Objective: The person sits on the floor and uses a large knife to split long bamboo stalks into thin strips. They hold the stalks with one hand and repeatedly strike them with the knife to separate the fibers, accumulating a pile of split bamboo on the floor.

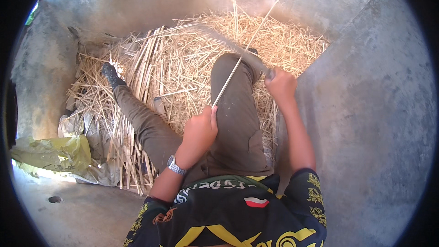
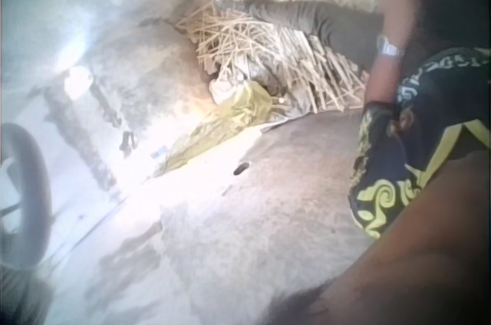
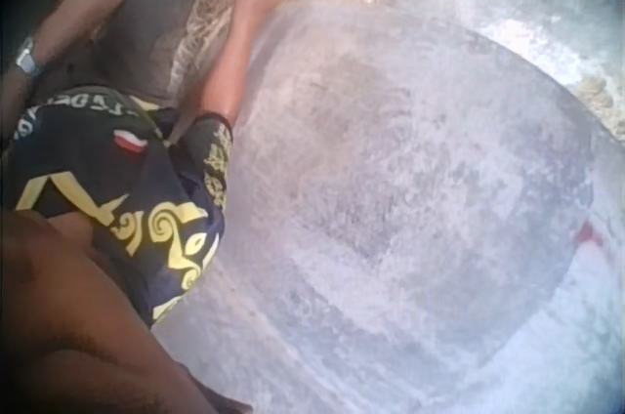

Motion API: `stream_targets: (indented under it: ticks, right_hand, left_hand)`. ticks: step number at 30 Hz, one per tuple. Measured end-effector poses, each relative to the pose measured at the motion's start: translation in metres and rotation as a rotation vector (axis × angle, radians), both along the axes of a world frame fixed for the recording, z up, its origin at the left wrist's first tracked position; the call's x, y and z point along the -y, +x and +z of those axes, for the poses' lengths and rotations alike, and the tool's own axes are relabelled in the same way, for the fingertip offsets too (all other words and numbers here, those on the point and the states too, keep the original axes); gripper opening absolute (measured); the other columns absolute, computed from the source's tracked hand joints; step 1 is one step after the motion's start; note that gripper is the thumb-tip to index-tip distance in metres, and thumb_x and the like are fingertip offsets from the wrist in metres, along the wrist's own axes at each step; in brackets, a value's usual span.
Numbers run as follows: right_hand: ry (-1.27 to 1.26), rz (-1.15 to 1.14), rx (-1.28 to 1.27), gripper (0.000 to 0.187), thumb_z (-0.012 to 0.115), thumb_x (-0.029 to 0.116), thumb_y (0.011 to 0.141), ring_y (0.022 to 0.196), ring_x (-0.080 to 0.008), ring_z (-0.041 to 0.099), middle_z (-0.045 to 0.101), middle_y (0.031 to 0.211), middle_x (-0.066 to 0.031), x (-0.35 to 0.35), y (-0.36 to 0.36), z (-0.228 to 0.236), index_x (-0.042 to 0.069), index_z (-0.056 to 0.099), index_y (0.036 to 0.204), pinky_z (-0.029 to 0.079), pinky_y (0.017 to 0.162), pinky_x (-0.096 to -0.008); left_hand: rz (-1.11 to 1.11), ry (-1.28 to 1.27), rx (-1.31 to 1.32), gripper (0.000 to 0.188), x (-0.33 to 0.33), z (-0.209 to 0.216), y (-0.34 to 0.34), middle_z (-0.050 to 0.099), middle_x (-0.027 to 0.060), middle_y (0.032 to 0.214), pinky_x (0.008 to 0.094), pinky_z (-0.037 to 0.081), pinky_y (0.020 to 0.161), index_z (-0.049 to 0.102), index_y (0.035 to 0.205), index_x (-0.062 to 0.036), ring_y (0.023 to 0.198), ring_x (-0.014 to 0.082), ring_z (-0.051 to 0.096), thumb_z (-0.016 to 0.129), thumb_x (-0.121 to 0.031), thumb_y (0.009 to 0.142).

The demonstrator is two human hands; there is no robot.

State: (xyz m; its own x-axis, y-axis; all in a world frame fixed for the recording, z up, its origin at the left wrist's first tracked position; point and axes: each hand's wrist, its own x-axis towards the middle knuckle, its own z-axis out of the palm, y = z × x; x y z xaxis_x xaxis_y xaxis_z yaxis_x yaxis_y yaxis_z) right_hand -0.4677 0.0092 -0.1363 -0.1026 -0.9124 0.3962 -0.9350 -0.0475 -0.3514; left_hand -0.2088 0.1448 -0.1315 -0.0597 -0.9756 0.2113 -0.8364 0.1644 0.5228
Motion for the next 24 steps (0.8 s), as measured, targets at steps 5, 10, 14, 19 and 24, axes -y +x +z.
stream_targets:
  ticks: [5,10,14,19,24]
  right_hand:
    - [0.002,-0.118,-0.134,0.014,0.069,0.02,0.08,0.061,-0.0345,0.067,0.067,0.067,-0.0161,0.035,-0.002,0.004,0.007,0.07,0.079,0.054,0.062,-0.0463]
    - [0.017,0.045,-0.012,0.012,0.068,0.019,0.08,0.06,-0.0348,0.066,0.067,0.067,-0.0149,0.024,0.001,0.001,0.008,0.068,0.076,0.053,0.06,-0.0467]
    - [-0.229,0.392,-0.145,0.013,0.07,0.019,0.08,0.059,-0.0331,0.066,0.065,0.064,-0.013,0.002,0.013,-0.008,0.008,0.067,0.074,0.053,0.059,-0.0463]
    - [0.029,-0.013,-0.135,0.019,0.066,0.024,0.084,0.065,-0.0344,0.068,0.067,0.068,-0.0152,0.051,-0.004,0.016,0.007,0.07,0.079,0.055,0.065,-0.0473]
    - [0.019,-0.038,-0.158,0.018,0.066,0.024,0.083,0.066,-0.0352,0.069,0.068,0.068,-0.0163,0.049,0.016,0.018,0.007,0.071,0.081,0.055,0.067,-0.0486]
  left_hand:
    - [0.035,0.03,0.011,0.029,-0.01,0.008,-0.004,0.06,0.018,0.054,0.0494,0.05,0.044,0.055,0.086,-0.0052,0.05,0.04,0.064,0.052,-0.027,0.106]
    - [0.092,0.028,-0.022,0.031,-0.023,0.001,0.012,0.058,0.0194,0.055,0.0517,0.049,0.047,0.055,0.085,-0.0045,0.051,0.0427,0.062,0.052,-0.027,0.106]
    - [0.055,0.01,-0.021,0.03,-0.037,-0.003,0.02,0.059,0.0172,0.053,0.0491,0.05,0.045,0.054,0.083,-0.0059,0.049,0.0397,0.063,0.054,-0.026,0.105]
    - [0.049,0.035,-0.001,0.03,-0.045,0.006,0.015,0.059,0.0173,0.052,0.0487,0.05,0.045,0.055,0.082,-0.0071,0.047,0.039,0.062,0.056,-0.027,0.104]
    - [0.094,0.033,0.018,0.029,-0.052,0.004,0.016,0.058,0.0161,0.052,0.0487,0.05,0.044,0.054,0.083,-0.0081,0.046,0.0377,0.062,0.056,-0.028,0.104]
